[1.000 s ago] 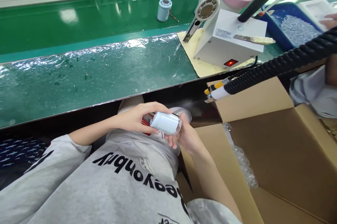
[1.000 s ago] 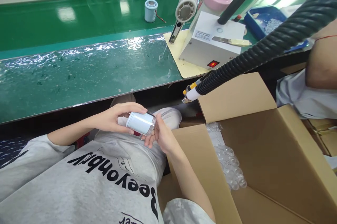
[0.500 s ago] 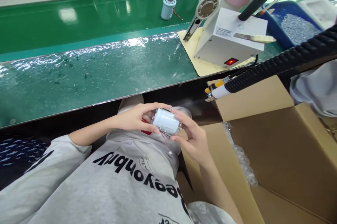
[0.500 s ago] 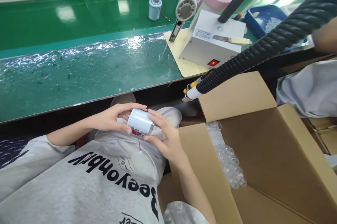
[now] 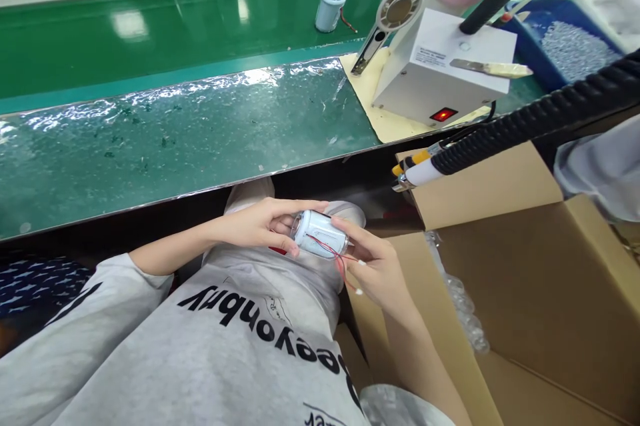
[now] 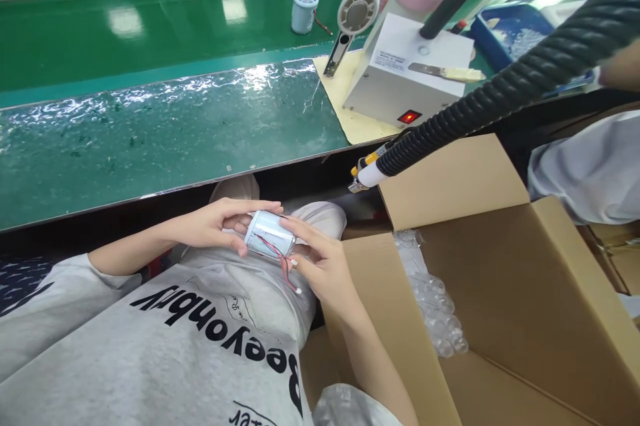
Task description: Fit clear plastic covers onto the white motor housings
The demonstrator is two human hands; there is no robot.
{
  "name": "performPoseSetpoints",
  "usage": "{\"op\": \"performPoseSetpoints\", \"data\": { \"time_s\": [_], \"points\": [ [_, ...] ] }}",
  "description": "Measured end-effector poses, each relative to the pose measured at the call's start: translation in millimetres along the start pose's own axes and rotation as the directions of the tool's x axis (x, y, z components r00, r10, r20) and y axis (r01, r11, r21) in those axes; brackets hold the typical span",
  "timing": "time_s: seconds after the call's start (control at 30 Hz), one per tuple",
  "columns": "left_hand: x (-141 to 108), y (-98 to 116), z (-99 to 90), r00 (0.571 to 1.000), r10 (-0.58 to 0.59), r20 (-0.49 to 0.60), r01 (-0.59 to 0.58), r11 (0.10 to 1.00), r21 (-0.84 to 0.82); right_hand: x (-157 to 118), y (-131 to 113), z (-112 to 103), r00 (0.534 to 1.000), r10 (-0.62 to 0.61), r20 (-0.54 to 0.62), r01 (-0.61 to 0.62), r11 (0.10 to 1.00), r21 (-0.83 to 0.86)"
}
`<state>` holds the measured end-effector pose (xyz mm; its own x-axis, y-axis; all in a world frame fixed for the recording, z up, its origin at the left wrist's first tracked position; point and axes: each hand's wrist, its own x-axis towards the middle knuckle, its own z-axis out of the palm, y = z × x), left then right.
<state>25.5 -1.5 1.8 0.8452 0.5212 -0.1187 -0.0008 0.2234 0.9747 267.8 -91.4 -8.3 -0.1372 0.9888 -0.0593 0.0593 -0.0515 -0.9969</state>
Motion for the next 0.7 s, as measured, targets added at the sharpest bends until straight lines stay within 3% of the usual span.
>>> {"op": "performPoseSetpoints", "data": {
  "time_s": [0.13,0.27,0.5,0.7],
  "points": [
    [-1,3,-0.5,1.000,0.007,0.003,-0.007,1.000,0.017,-1,1,1,0.997,0.079,-0.012,-0.078,0.996,0.048],
    [-2,-3,-2.9,1.000,-0.007,0.023,0.007,1.000,0.023,-2,2,2,0.999,-0.034,-0.024,0.034,0.999,-0.001],
    [-2,-9,-2.5,0.999,0.020,0.048,-0.021,1.000,0.006,-3,3,4,0.994,-0.111,0.012,0.111,0.987,-0.117],
    [-2,-5,0.2,0.996,0.031,0.083,-0.030,1.000,-0.008,-7,3,8,0.951,-0.308,-0.013,0.301,0.938,-0.172]
  ]
}}
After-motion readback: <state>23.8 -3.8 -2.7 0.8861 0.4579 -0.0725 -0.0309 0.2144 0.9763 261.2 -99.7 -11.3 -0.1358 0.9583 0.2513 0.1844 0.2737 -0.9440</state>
